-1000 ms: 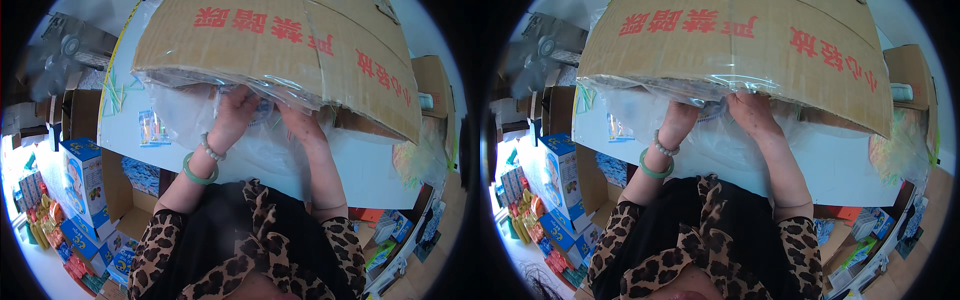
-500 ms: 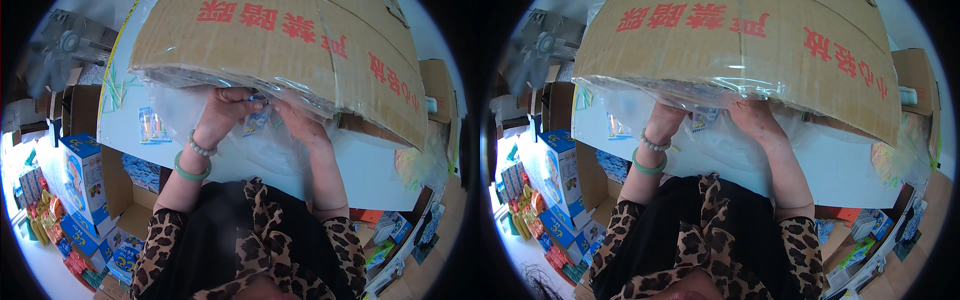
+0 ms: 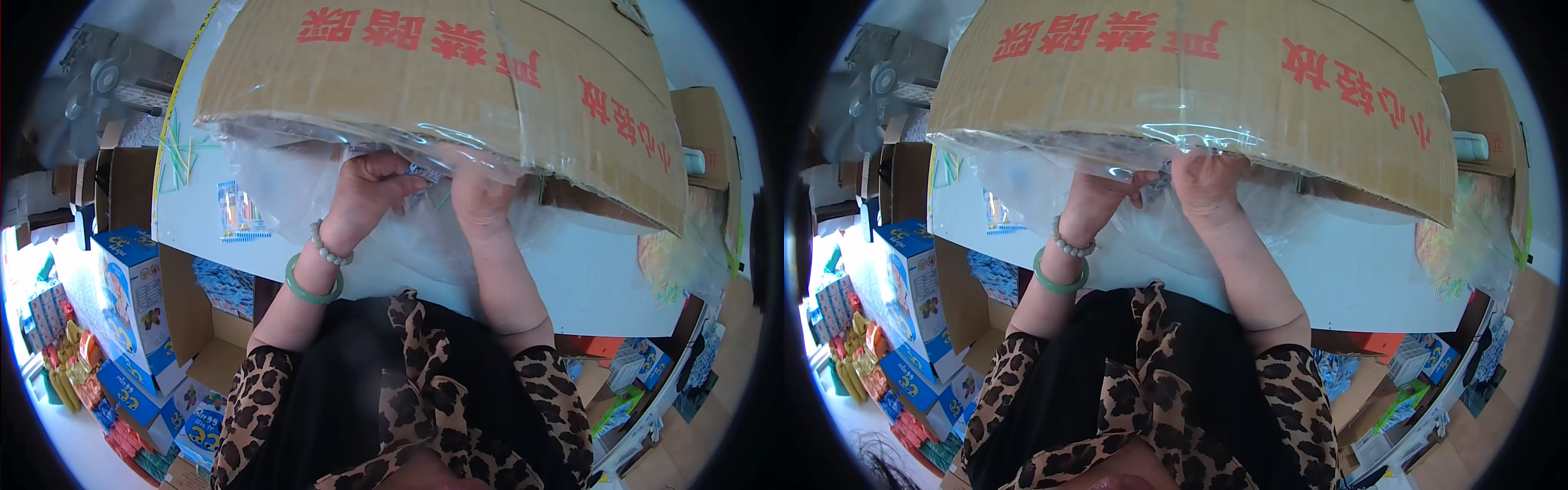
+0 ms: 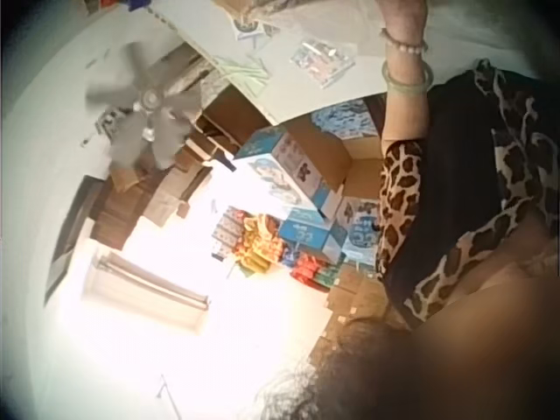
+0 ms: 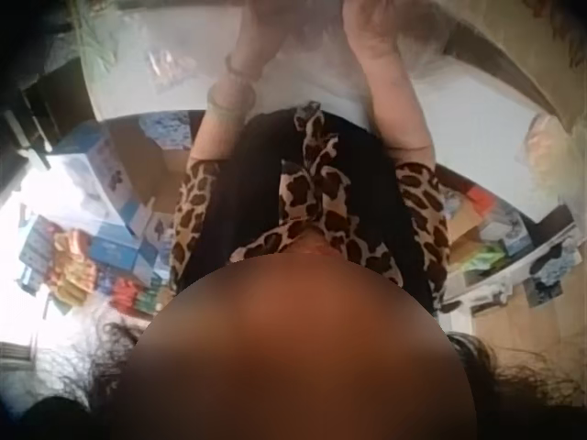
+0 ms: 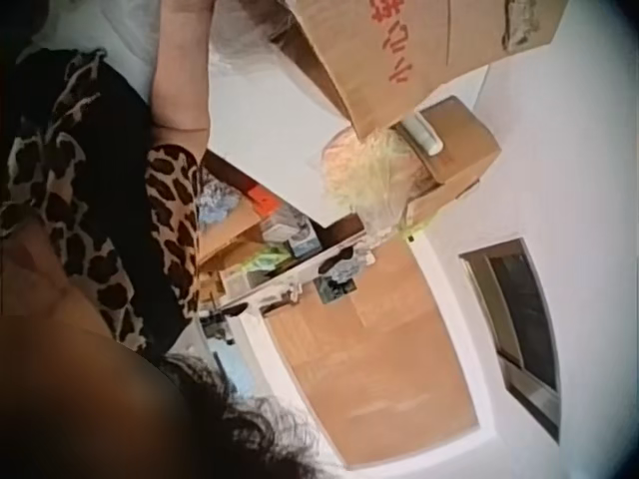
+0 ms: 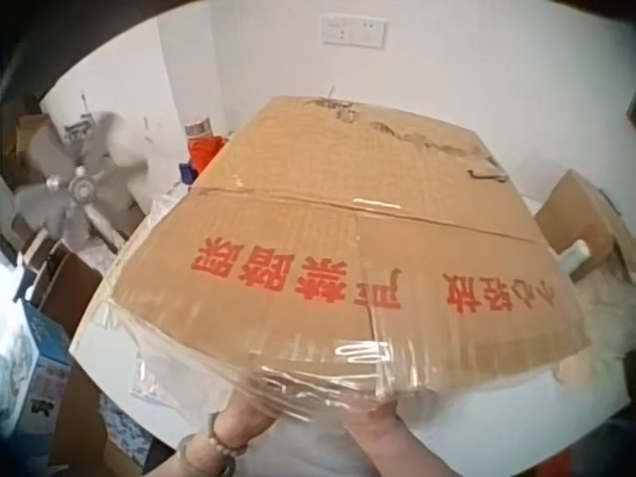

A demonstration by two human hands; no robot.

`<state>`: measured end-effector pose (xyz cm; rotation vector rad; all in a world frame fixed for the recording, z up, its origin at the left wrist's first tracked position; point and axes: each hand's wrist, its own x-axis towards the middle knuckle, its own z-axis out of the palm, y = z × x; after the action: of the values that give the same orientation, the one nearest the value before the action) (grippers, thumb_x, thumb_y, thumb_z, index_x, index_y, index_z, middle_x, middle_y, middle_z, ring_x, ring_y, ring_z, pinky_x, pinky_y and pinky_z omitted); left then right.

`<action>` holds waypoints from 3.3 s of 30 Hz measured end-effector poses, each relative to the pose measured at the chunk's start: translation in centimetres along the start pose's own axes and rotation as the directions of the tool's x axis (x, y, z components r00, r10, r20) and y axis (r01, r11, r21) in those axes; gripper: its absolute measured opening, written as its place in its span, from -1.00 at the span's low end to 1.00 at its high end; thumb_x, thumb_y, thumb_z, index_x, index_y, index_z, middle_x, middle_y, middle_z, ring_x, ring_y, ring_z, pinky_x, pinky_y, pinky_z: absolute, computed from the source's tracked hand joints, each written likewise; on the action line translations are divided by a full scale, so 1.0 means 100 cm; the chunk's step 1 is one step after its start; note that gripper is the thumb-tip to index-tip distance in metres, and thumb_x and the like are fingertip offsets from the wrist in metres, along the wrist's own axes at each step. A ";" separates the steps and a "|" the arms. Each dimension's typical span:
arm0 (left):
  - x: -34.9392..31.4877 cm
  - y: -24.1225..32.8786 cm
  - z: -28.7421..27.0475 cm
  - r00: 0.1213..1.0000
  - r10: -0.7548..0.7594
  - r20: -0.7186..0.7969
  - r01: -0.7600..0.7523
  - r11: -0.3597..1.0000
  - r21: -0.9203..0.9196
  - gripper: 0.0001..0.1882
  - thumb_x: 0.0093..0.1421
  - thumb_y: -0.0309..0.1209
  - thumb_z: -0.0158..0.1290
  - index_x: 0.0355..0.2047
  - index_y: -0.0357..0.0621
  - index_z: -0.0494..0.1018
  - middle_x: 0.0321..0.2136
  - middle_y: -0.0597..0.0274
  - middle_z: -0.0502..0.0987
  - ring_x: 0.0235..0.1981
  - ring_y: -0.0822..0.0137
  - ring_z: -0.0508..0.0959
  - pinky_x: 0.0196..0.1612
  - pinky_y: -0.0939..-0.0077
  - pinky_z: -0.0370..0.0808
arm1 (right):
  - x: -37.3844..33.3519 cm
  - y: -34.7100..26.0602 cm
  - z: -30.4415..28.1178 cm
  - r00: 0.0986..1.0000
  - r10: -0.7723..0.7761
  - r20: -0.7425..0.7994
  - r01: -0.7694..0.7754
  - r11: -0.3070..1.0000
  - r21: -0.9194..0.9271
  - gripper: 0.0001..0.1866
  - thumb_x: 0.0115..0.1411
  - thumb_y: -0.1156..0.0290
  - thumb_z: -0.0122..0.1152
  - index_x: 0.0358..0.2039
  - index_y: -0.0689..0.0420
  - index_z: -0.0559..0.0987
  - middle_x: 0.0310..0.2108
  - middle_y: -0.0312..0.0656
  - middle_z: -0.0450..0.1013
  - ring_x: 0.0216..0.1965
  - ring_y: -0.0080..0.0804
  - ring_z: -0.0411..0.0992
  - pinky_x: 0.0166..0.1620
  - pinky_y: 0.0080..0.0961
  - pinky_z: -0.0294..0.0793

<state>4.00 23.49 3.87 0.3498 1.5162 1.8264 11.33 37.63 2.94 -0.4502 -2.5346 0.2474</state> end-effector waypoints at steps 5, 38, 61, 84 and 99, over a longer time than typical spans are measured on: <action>0.001 0.002 -0.001 0.996 -0.067 0.052 0.070 0.997 -0.044 -0.96 0.00 -0.57 0.11 -0.54 -0.32 0.49 -0.65 0.29 0.47 -0.72 0.58 0.40 -0.68 0.72 0.37 | -0.007 -0.024 0.017 0.890 0.443 -0.104 -0.159 0.516 0.842 -0.80 0.13 0.45 -0.04 -0.50 0.24 0.54 -0.54 -0.18 0.50 -0.45 -0.38 0.49 -0.31 -0.42 0.46; -0.001 -0.002 -0.002 0.976 -0.111 0.188 0.119 0.992 -0.031 -0.92 0.03 -0.54 0.11 -0.46 -0.33 0.50 -0.63 0.30 0.47 -0.70 0.58 0.40 -0.66 0.71 0.37 | -0.022 0.000 0.014 0.945 0.326 -0.019 -0.196 0.614 0.764 -0.76 0.21 0.35 -0.08 -0.29 0.28 0.43 -0.57 -0.09 0.45 -0.44 -0.23 0.49 -0.31 -0.38 0.48; 0.001 -0.012 -0.002 0.996 0.007 0.090 0.013 0.975 -0.224 -0.79 0.14 -0.51 -0.02 -0.21 -0.23 0.49 -0.38 0.35 0.52 -0.39 0.61 0.42 -0.28 0.68 0.40 | -0.005 -0.002 -0.030 0.813 -0.021 0.582 -0.567 0.202 0.799 -0.63 0.11 0.34 0.09 -0.08 0.22 0.39 -0.11 -0.17 0.38 -0.11 -0.46 0.31 0.02 -0.52 0.22; -0.072 -0.019 -0.014 0.984 0.115 0.137 -0.119 0.993 0.024 -0.83 0.01 -0.61 0.06 -0.34 -0.30 0.53 -0.20 0.21 0.40 -0.21 0.48 0.38 -0.20 0.62 0.38 | -0.076 -0.036 -0.025 0.730 0.022 0.683 -0.635 0.393 0.665 -0.83 -0.09 0.54 0.18 -0.40 0.23 0.52 -0.44 -0.21 0.43 -0.31 -0.46 0.40 -0.23 -0.56 0.36; -0.104 0.027 -0.128 0.942 0.152 -0.301 -0.126 0.986 0.105 -0.92 0.07 -0.60 -0.03 -0.44 -0.31 0.47 -0.51 0.30 0.46 -0.57 0.52 0.40 -0.44 0.73 0.36 | -0.031 -0.030 -0.009 0.783 -0.227 0.579 0.257 0.966 0.031 -0.88 -0.03 0.51 0.00 -0.42 0.13 0.45 -0.18 -0.17 0.29 -0.05 -0.21 0.21 -0.07 -0.29 0.28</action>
<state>2.37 6.91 5.32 0.2227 1.8257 2.0033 13.44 33.80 2.99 -0.0514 -3.1700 0.2523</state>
